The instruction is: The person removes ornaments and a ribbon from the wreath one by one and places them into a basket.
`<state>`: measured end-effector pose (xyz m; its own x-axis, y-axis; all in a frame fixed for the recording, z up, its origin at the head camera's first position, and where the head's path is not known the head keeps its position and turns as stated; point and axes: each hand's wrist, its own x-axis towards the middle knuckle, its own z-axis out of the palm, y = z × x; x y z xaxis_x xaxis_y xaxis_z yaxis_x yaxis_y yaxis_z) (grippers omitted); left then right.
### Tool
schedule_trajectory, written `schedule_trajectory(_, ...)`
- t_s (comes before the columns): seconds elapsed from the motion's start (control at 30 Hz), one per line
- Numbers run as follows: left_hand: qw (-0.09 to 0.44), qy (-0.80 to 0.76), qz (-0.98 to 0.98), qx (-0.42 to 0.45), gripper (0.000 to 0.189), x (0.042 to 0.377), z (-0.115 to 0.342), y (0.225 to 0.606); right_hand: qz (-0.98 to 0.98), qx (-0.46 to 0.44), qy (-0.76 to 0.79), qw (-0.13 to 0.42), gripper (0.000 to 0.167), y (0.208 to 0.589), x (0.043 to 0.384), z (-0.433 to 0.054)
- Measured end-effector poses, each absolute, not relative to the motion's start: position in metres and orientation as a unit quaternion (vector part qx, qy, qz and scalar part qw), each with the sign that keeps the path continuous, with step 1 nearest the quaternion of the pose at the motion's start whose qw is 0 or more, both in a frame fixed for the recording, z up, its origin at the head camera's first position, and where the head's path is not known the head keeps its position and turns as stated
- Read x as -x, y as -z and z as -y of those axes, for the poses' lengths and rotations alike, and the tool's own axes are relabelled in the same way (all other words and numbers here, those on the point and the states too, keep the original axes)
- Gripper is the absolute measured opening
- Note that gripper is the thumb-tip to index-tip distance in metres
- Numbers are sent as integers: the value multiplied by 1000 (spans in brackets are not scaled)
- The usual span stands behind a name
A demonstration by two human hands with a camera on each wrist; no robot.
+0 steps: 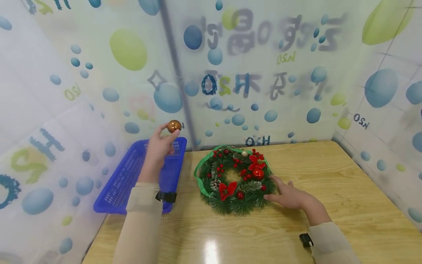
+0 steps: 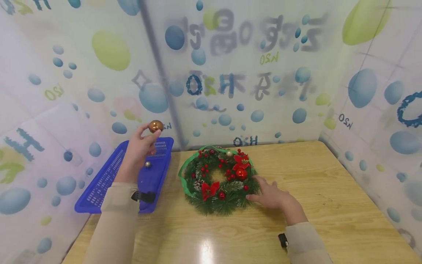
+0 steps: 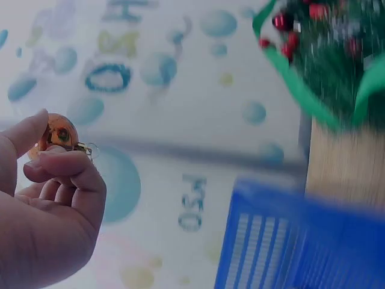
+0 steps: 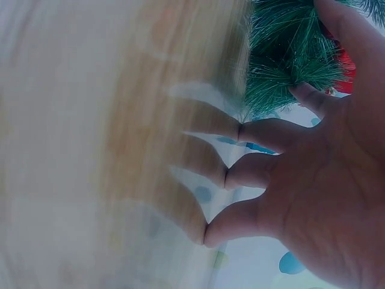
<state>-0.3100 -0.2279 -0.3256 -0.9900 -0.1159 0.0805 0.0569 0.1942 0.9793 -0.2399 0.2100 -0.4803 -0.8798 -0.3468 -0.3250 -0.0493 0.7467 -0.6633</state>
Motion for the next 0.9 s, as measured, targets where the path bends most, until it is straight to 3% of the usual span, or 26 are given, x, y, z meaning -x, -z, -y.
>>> schedule_trajectory(0.3,85,591,799,-74,77,328,286,321,-906,104,346,223,101,478,239,-211)
schedule_trajectory(0.6,29,667,738,-98,68,322,326,349,-905,101,348,222,101,477,238,-210)
schedule_trajectory(0.9,-16,644,741,-190,77,320,344,380,-906,100,345,223,101,480,238,-209)
